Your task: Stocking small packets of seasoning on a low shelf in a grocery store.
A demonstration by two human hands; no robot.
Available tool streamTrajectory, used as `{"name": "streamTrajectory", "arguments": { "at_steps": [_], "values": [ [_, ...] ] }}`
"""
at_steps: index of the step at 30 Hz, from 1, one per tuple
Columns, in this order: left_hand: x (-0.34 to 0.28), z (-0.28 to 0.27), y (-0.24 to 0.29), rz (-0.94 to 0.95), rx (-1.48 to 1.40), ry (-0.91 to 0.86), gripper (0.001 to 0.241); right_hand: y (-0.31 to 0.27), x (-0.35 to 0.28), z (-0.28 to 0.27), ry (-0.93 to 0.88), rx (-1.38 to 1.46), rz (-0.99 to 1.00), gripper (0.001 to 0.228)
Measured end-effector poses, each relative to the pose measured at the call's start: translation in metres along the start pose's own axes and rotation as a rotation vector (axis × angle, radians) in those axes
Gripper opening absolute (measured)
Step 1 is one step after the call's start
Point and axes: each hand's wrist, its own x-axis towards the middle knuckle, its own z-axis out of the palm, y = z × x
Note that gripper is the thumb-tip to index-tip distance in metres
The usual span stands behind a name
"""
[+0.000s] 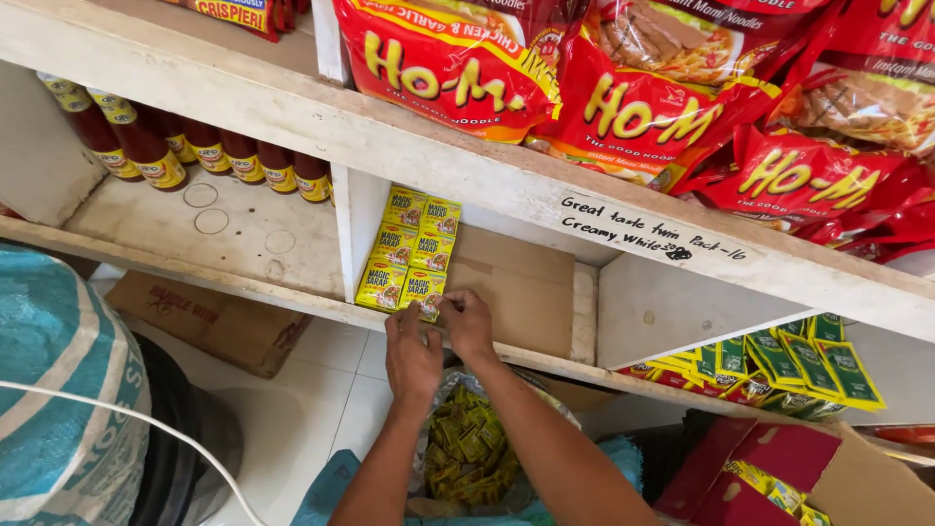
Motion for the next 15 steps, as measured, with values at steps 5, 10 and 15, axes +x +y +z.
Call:
{"name": "streamTrajectory", "arguments": {
  "at_steps": [5,10,15],
  "values": [
    [0.0,0.002,-0.001,0.012,-0.005,0.015,0.054,-0.006,-0.003,0.001,-0.004,-0.003,0.006,0.026],
    [-0.008,-0.014,0.014,0.0,-0.016,-0.005,0.057,-0.005,-0.01,-0.007,0.03,-0.011,-0.061,0.025],
    [-0.028,-0.006,-0.002,0.006,-0.069,0.044,0.053,-0.002,-0.051,-0.044,-0.062,0.177,0.122,0.014]
  ]
}}
